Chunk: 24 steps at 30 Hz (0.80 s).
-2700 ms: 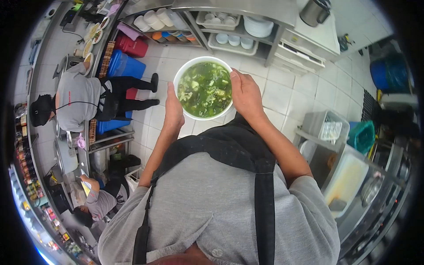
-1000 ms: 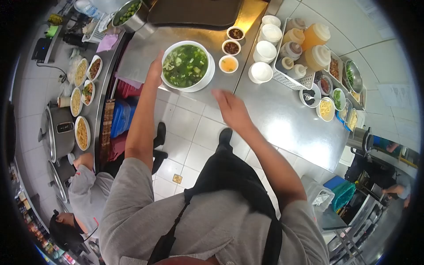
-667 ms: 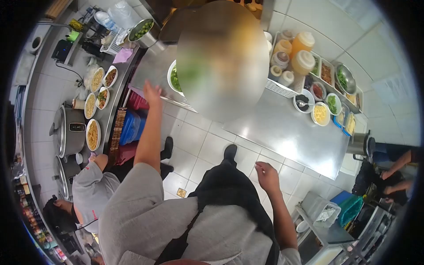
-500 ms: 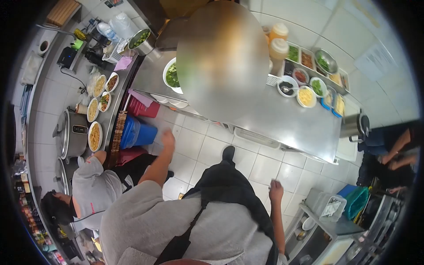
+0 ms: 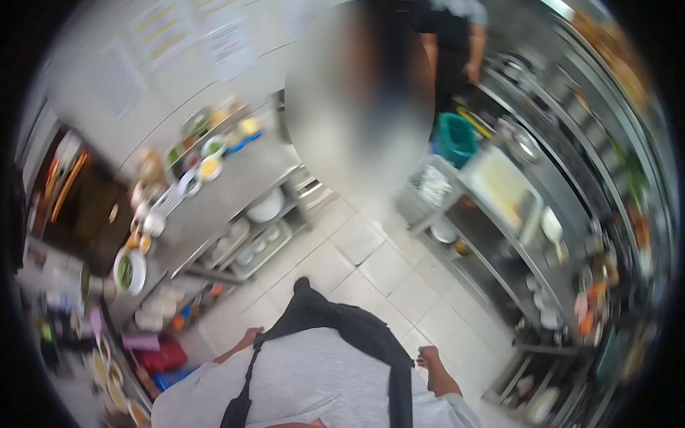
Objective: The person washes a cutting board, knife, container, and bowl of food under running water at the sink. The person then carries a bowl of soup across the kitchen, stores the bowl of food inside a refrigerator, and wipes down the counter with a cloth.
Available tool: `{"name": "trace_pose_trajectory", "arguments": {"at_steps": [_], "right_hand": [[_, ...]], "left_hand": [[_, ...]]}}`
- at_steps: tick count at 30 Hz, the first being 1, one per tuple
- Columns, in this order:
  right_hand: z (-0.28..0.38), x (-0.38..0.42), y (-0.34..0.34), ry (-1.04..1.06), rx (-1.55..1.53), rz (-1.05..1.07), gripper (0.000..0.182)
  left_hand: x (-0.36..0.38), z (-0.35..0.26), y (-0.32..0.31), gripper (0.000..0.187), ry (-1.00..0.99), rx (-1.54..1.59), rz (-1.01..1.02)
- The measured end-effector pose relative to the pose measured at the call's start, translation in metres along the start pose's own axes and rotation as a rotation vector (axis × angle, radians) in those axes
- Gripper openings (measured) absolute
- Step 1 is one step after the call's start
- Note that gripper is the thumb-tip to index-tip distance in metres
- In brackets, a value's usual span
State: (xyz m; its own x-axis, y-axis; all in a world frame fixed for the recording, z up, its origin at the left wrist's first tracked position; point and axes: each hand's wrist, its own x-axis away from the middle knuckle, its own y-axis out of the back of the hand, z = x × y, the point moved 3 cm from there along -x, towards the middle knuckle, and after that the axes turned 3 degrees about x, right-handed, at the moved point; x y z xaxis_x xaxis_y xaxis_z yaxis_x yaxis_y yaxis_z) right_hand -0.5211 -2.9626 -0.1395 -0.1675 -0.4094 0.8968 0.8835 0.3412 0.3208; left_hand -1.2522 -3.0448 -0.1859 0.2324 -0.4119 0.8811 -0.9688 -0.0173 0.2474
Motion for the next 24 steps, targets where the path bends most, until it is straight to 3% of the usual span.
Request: {"name": "trace_pose_trajectory", "arguments": {"at_steps": [1,2,3,4,8,13,16,18,19,20,21,24], "right_hand": [[-0.016,-0.029,-0.004,0.072,0.06,-0.002,0.028],[-0.025,-0.041,-0.005,-0.034,-0.167,-0.018,0.027],[-0.025,-0.049,-0.009,-0.145,-0.392,-0.02,0.026],[-0.019,-0.051,-0.015,-0.106,-0.471,-0.057,0.022],[0.001,-0.049,-0.034,-0.003,-0.7,-0.119,0.027],[-0.035,-0.024,-0.025,-0.017,-0.804,-0.14,0.017],[-0.086,-0.011,-0.005,-0.227,-1.01,-0.226,0.013],[-0.132,-0.006,0.003,0.192,-0.007,-0.312,0.011],[-0.17,-0.016,-0.013,0.04,-0.78,-0.315,0.015],[-0.161,0.012,0.007,-0.192,-0.832,-0.283,0.022],[-0.169,0.023,0.017,-0.166,-0.871,-0.257,0.031],[-0.153,0.051,0.066,-0.413,-1.227,-0.314,0.036]], "left_hand": [[-0.033,-0.033,0.007,0.034,0.017,0.215,-0.08],[-0.056,-0.062,0.009,0.034,0.045,0.439,-0.164],[-0.049,-0.114,0.009,0.033,0.003,0.377,-0.215],[-0.047,-0.163,0.012,0.044,-0.086,0.32,-0.177],[-0.052,-0.331,-0.031,0.041,-0.251,0.089,-0.068],[-0.063,-0.455,-0.174,0.046,-0.297,-0.179,0.152],[-0.065,-0.488,-0.28,0.051,-0.274,-0.413,0.275],[-0.058,-0.502,-0.346,0.056,-0.198,-0.58,0.356],[-0.057,-0.511,-0.38,0.058,-0.176,-0.64,0.384],[-0.056,-0.522,-0.413,0.059,-0.183,-0.681,0.416],[-0.055,-0.532,-0.447,0.061,-0.187,-0.721,0.446],[-0.044,-0.571,-0.55,0.06,-0.321,-0.729,0.642]]}}
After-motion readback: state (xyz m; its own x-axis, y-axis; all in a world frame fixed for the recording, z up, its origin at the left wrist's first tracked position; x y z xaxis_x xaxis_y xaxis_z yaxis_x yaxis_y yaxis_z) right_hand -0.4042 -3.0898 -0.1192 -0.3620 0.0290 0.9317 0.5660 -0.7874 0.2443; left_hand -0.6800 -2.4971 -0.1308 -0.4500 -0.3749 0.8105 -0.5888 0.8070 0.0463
